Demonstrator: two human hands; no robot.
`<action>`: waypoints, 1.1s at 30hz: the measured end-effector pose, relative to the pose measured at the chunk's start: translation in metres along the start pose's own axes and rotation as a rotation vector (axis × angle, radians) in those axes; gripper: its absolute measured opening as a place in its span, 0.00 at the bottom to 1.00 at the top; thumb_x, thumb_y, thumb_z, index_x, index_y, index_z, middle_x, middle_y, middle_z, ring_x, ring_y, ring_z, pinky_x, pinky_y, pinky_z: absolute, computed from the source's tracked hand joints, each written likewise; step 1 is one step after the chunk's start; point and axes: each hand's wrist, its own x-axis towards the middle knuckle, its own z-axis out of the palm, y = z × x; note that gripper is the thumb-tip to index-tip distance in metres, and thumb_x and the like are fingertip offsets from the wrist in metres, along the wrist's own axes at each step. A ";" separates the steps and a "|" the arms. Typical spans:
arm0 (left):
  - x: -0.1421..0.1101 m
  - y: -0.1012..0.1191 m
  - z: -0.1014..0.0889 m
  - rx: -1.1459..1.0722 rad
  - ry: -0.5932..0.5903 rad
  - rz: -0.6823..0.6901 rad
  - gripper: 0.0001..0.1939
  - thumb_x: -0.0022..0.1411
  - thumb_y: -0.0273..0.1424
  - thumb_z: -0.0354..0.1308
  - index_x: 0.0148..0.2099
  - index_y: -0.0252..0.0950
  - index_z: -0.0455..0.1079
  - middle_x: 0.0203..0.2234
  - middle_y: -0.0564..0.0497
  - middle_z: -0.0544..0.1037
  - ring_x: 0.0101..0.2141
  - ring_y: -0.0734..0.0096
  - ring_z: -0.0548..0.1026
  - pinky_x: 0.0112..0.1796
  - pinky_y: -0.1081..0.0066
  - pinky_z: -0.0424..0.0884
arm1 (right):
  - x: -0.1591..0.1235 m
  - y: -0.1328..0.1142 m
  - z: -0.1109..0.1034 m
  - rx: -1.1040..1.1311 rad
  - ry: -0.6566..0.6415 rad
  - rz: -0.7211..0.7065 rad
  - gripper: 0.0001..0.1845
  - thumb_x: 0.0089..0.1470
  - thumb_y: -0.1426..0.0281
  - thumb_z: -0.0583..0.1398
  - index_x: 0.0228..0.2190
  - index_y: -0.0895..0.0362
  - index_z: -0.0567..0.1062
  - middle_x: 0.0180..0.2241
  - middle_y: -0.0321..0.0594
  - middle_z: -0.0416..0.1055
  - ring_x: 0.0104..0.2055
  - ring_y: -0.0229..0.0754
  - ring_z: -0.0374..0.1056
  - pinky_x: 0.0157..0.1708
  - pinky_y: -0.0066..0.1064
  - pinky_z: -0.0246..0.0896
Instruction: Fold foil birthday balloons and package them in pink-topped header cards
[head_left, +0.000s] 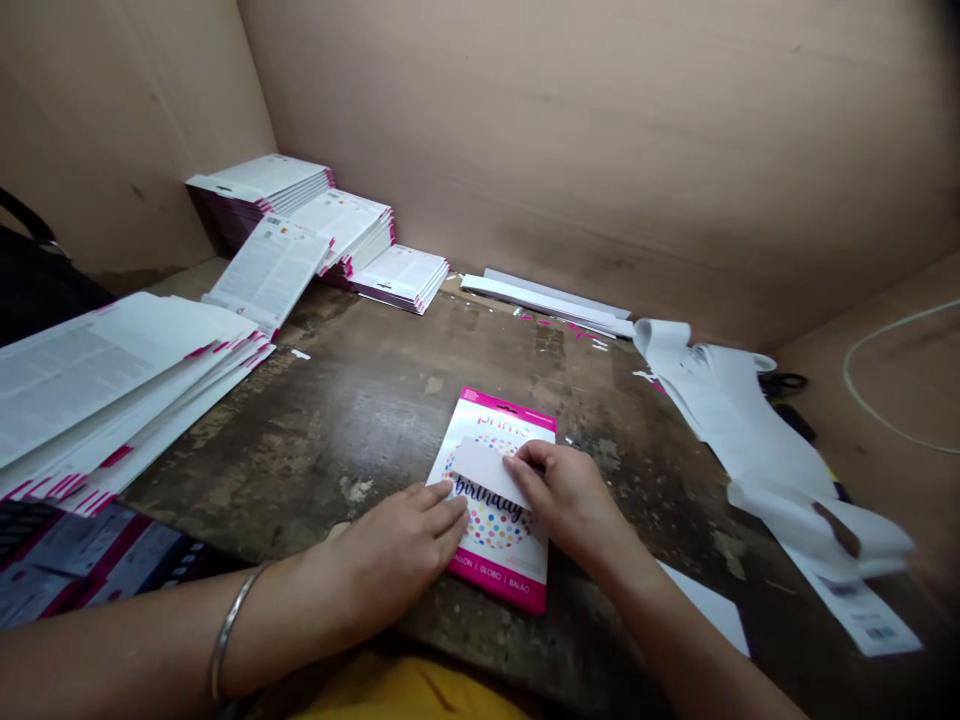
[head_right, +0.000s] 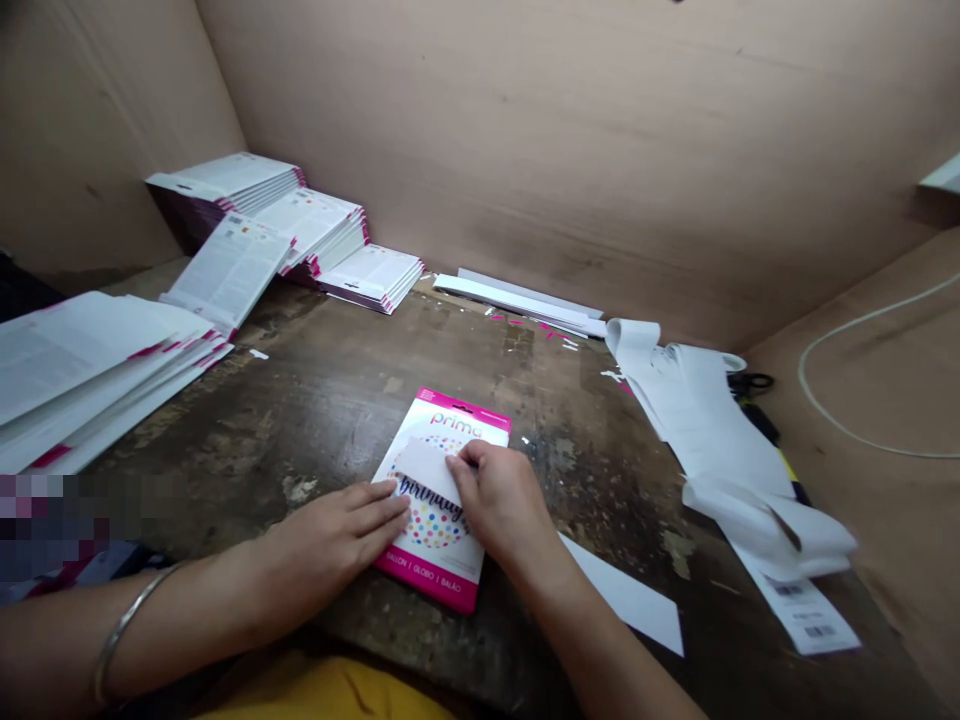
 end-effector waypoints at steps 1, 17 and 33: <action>0.000 0.000 -0.001 0.006 -0.002 0.003 0.13 0.64 0.24 0.50 0.49 0.30 0.70 0.48 0.44 0.75 0.50 0.57 0.70 0.51 0.63 0.67 | 0.002 -0.002 0.001 -0.027 -0.007 -0.010 0.15 0.57 0.64 0.53 0.22 0.56 0.70 0.21 0.38 0.70 0.24 0.38 0.63 0.25 0.28 0.51; -0.006 -0.009 0.008 -0.147 -0.002 -0.070 0.14 0.65 0.26 0.49 0.51 0.34 0.68 0.54 0.35 0.68 0.57 0.47 0.62 0.54 0.52 0.62 | 0.002 -0.009 0.013 -0.297 0.014 -0.039 0.08 0.55 0.68 0.57 0.33 0.58 0.75 0.32 0.45 0.74 0.35 0.48 0.68 0.34 0.35 0.60; 0.022 -0.045 -0.021 -1.234 0.208 -0.964 0.23 0.55 0.31 0.59 0.53 0.32 0.65 0.45 0.40 0.75 0.43 0.60 0.75 0.42 0.63 0.71 | -0.060 0.010 0.057 -0.491 0.280 -0.370 0.21 0.54 0.76 0.58 0.50 0.61 0.72 0.54 0.52 0.66 0.50 0.54 0.66 0.49 0.44 0.67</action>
